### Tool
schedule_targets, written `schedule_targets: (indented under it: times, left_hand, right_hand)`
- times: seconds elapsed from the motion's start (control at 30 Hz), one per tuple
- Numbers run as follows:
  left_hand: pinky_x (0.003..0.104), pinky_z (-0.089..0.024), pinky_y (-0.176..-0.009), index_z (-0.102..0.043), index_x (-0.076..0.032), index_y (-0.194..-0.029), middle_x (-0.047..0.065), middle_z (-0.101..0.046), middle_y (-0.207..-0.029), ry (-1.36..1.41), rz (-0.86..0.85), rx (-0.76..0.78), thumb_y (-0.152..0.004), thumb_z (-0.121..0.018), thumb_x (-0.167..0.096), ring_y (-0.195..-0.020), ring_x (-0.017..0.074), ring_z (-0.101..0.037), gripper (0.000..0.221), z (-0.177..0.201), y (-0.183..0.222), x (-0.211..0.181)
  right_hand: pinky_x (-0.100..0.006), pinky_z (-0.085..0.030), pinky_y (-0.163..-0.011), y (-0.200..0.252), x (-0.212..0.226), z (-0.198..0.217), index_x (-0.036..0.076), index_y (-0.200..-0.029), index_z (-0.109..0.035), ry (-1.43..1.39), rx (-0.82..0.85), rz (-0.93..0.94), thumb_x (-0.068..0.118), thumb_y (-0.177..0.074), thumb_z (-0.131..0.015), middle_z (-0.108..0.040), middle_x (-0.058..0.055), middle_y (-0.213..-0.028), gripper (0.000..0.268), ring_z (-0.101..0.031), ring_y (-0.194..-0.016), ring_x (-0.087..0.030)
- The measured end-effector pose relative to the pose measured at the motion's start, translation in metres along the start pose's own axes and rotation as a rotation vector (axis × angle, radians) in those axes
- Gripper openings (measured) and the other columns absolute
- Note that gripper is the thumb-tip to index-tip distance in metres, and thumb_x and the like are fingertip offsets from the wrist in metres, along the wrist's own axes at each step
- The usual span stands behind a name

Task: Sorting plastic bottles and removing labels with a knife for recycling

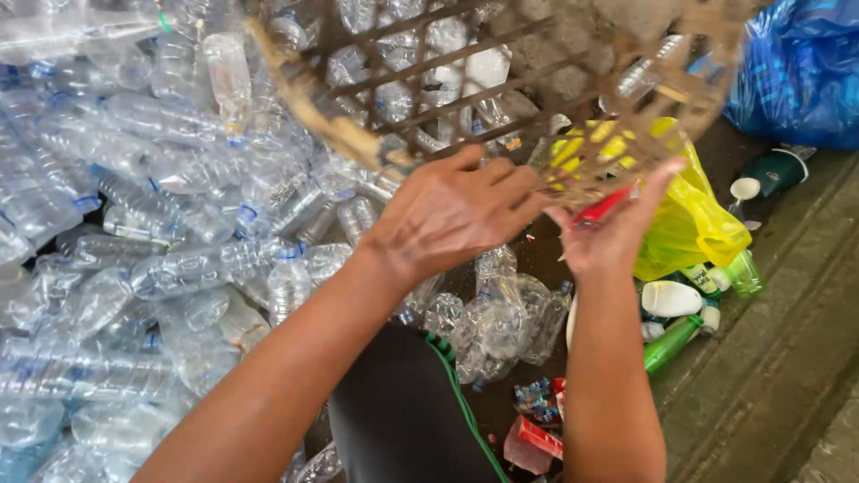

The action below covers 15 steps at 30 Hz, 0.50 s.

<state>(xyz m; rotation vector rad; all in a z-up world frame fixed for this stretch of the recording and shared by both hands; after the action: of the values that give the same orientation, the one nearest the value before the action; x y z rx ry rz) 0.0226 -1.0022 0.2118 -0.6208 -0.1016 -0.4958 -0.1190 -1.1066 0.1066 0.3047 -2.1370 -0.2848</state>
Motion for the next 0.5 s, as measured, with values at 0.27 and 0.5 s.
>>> schedule_targets:
  times: [0.27,0.5]
  left_hand:
    - [0.033,-0.038,-0.106,-0.058,-0.021,-0.113,-0.005,-0.057,-0.111,0.068,-0.139,-0.161,-0.096,-0.072,-0.022,-0.105,0.017,-0.052,0.022,-0.053,-0.046,-0.006]
    - [0.041,-0.034,-0.117,-0.06,-0.019,-0.107,-0.003,-0.058,-0.107,0.283,-0.057,-0.231,-0.095,-0.071,-0.014,-0.112,0.0184,-0.053,0.017,-0.074,-0.027,-0.009]
  right_hand:
    - [-0.025,-0.058,-0.057,-0.006,0.065,0.043,0.008,-0.132,-0.057,0.014,-0.222,0.394,0.056,-0.063,-0.074,-0.069,-0.009,-0.113,0.086,-0.071,-0.084,-0.019]
    - [-0.03,-0.061,-0.095,-0.035,0.065,0.076,0.011,-0.13,-0.049,0.16,-0.194,0.457,0.049,-0.081,-0.055,-0.063,-0.006,-0.122,0.063,-0.067,-0.11,-0.016]
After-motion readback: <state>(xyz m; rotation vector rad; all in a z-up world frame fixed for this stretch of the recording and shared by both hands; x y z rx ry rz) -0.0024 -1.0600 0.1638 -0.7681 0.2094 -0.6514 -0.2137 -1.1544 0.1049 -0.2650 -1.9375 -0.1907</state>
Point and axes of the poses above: each hand's wrist, its own y-axis away from the middle knuckle, its own z-axis out of the back of the hand, x = y × z, the point moved 8 cm from there along -y, towards the middle knuckle
